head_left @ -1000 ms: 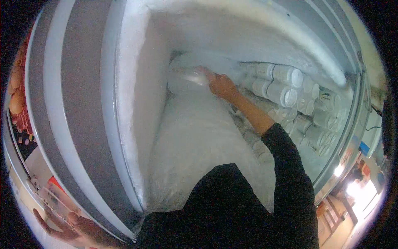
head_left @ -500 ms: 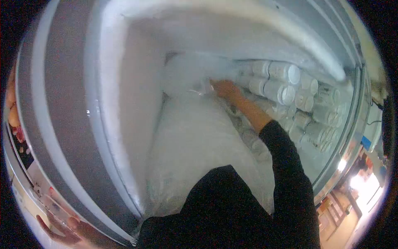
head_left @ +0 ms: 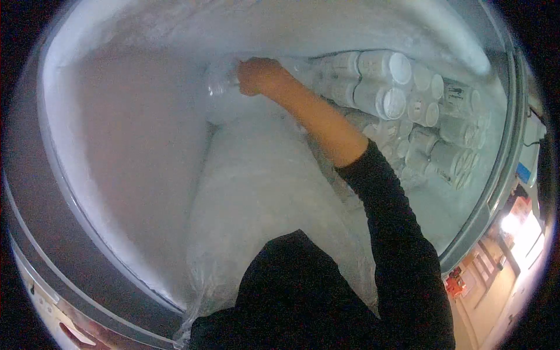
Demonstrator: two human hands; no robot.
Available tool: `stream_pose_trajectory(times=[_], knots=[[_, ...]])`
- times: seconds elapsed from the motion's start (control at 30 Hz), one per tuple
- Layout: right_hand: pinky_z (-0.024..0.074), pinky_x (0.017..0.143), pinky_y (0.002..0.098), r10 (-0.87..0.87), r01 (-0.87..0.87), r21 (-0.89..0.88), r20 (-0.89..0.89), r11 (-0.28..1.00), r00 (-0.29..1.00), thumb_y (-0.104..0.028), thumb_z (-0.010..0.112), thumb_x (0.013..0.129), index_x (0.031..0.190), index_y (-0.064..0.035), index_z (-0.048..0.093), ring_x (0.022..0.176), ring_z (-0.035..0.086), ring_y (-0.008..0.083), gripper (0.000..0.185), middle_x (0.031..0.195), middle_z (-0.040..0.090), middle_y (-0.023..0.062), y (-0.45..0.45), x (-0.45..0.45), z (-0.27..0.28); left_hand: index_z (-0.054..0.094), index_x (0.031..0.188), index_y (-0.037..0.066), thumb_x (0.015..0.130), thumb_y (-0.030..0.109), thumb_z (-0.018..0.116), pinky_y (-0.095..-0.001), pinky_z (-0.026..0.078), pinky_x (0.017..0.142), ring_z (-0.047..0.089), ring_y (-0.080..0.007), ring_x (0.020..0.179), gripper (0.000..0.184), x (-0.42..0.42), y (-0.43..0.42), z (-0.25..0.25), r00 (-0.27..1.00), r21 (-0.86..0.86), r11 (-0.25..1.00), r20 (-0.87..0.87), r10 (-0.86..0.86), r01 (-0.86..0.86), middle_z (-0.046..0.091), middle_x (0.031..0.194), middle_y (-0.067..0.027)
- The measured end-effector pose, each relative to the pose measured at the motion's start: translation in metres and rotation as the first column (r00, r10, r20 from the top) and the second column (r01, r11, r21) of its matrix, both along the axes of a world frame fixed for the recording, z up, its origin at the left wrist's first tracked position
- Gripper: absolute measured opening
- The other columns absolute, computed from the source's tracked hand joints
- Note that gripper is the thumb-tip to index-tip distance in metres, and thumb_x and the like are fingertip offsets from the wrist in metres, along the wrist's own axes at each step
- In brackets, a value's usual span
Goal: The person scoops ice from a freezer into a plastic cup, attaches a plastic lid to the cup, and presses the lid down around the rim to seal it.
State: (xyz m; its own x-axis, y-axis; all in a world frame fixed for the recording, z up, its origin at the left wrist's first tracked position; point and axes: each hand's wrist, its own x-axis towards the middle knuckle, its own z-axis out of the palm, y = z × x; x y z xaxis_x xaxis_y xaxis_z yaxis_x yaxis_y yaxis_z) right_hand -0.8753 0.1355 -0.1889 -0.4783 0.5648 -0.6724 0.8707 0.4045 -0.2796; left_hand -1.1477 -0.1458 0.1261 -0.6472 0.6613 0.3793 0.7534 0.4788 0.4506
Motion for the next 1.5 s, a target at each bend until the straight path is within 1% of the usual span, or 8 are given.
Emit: stream_pose_trajectory(times=[0.17,0.43,0.77,0.93,1.17,1.23,1.33,1.5], knots=[[0.0530,0.075,0.0472,0.014,-0.015,0.000,0.223,1.000,0.975,-0.014,0.055,0.080,0.120,0.0028,0.053,0.092,0.066,0.0345,0.043,0.110,0.063,0.0222,-0.044,0.046,-0.055,0.025,0.139,0.002,0.089,0.036,0.062,-0.0543,0.046,0.092,0.055,-0.0356,0.111,0.070,0.001,0.000,0.004,1.000,-0.018,1.000,-0.010,0.021,-0.021,0.055,0.125,-0.0181],[0.0522,0.075,0.0473,-0.260,0.308,0.272,-0.198,0.912,0.945,-0.013,0.050,0.085,0.111,0.0081,0.049,0.089,0.065,0.0386,0.033,0.105,0.062,0.0254,-0.089,0.084,-0.104,0.025,0.138,0.001,0.091,0.033,0.059,-0.0499,0.048,0.091,0.056,-0.0345,0.110,0.066,0.011,0.008,0.000,0.999,-0.030,1.000,-0.032,0.005,-0.006,0.057,0.121,-0.0200],[0.0529,0.073,0.0489,-0.411,0.420,0.056,-0.125,0.906,0.903,-0.011,0.048,0.087,0.119,0.0072,0.047,0.089,0.065,0.0388,0.037,0.094,0.064,0.0268,-0.091,0.038,-0.117,0.027,0.138,0.001,0.090,0.032,0.062,-0.0497,0.047,0.091,0.056,-0.0342,0.111,0.067,0.030,0.025,-0.005,0.996,0.000,0.998,-0.058,0.061,-0.061,0.056,0.121,-0.0236],[0.0524,0.062,0.0464,-0.138,0.140,0.315,-0.031,0.939,0.990,-0.016,0.052,0.086,0.100,-0.0033,0.065,0.083,0.066,0.0329,0.023,0.096,0.065,0.0153,-0.104,0.053,-0.130,0.027,0.138,0.001,0.090,0.032,0.062,-0.0500,0.046,0.091,0.056,-0.0342,0.111,0.068,0.021,0.023,-0.010,0.999,-0.011,0.999,-0.044,0.032,-0.032,0.056,0.121,-0.0236],[0.0530,0.064,0.0458,-0.339,0.342,0.133,-0.044,0.930,0.940,-0.016,0.053,0.083,0.094,-0.0069,0.067,0.083,0.067,0.0303,0.020,0.089,0.065,0.0131,-0.085,0.042,-0.150,0.027,0.138,0.001,0.090,0.032,0.062,-0.0504,0.046,0.092,0.056,-0.0343,0.111,0.068,0.019,0.021,-0.012,0.999,-0.016,1.000,-0.041,0.010,-0.011,0.056,0.121,-0.0236],[0.0534,0.069,0.0474,0.033,0.030,0.308,-0.196,0.951,0.980,-0.017,0.052,0.083,0.091,-0.0061,0.066,0.083,0.066,0.0323,0.020,0.093,0.066,0.0151,-0.084,0.062,-0.161,0.027,0.138,0.001,0.090,0.032,0.062,-0.0505,0.046,0.092,0.056,-0.0344,0.111,0.068,0.019,0.020,-0.012,0.999,-0.013,1.000,-0.045,0.004,-0.005,0.056,0.122,-0.0237],[0.0557,0.070,0.0453,-0.109,0.119,0.050,-0.159,0.992,0.981,-0.028,0.052,0.088,0.105,-0.0070,0.061,0.085,0.067,0.0353,0.029,0.096,0.066,0.0201,-0.082,0.055,-0.169,0.027,0.138,0.001,0.089,0.032,0.062,-0.0507,0.046,0.092,0.056,-0.0344,0.111,0.068,0.019,0.021,-0.013,0.999,-0.023,1.000,-0.043,-0.003,0.002,0.056,0.122,-0.0237],[0.0542,0.072,0.0446,-0.020,0.046,0.153,-0.167,0.987,0.986,-0.026,0.052,0.089,0.103,-0.0034,0.061,0.085,0.067,0.0333,0.028,0.094,0.067,0.0179,-0.089,0.030,-0.166,0.027,0.138,0.001,0.089,0.032,0.063,-0.0510,0.045,0.092,0.056,-0.0345,0.111,0.068,0.018,0.019,-0.010,0.999,-0.035,0.999,-0.051,-0.016,0.014,0.055,0.122,-0.0237]])
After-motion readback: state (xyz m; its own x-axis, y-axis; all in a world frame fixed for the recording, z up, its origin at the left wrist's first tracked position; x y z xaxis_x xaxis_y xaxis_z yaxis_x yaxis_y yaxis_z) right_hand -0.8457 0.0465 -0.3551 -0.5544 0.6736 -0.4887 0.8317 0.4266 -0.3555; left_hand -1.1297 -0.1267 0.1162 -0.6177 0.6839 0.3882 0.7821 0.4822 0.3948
